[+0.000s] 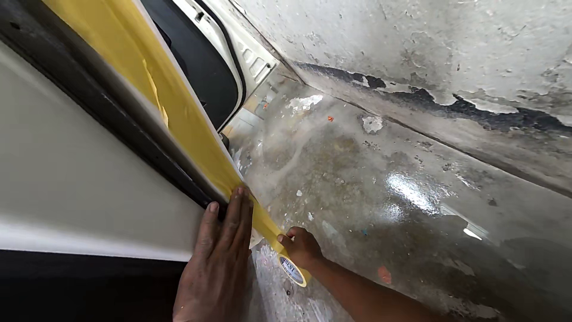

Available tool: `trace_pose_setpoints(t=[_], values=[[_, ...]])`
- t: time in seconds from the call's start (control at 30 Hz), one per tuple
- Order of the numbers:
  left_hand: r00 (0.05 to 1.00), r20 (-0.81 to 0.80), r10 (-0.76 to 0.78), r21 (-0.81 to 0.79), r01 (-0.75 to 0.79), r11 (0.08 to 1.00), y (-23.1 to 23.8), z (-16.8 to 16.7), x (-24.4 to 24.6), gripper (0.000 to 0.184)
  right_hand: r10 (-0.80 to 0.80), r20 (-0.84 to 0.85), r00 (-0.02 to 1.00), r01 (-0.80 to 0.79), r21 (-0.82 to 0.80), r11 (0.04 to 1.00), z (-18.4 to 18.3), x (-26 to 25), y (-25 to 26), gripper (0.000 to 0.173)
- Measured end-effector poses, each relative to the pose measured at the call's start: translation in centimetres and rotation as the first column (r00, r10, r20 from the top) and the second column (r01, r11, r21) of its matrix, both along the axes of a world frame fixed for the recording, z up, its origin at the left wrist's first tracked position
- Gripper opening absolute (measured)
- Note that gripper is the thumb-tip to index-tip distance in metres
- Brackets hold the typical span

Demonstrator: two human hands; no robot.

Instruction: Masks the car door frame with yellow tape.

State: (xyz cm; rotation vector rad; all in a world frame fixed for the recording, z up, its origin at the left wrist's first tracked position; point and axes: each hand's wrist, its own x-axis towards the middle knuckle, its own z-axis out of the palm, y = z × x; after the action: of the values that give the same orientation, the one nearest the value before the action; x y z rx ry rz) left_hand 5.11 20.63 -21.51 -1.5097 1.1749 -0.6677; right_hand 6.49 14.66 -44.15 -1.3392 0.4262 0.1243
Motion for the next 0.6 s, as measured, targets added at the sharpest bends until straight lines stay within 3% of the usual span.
trace_pose_setpoints(t=[0.23, 0.43, 0.6], values=[[0.998, -0.053, 0.043, 0.070, -0.039, 0.997, 3.1, -4.2, 1.8, 0.080, 0.030, -0.003, 1.000, -0.030, 0.032, 0.999, 0.3, 2.3, 0.4, 0.048], [0.994, -0.068, 0.080, 0.059, -0.076, 0.995, 3.6, -5.7, 2.8, 0.079, 0.026, -0.006, 1.000, -0.025, 0.051, 0.998, 0.8, 3.1, 0.9, 0.049], [0.998, -0.029, 0.047, 0.049, -0.046, 0.998, 4.4, -7.1, 3.7, 0.068, 0.030, 0.026, 0.999, -0.032, 0.079, 0.996, 0.5, 2.8, 0.8, 0.049]])
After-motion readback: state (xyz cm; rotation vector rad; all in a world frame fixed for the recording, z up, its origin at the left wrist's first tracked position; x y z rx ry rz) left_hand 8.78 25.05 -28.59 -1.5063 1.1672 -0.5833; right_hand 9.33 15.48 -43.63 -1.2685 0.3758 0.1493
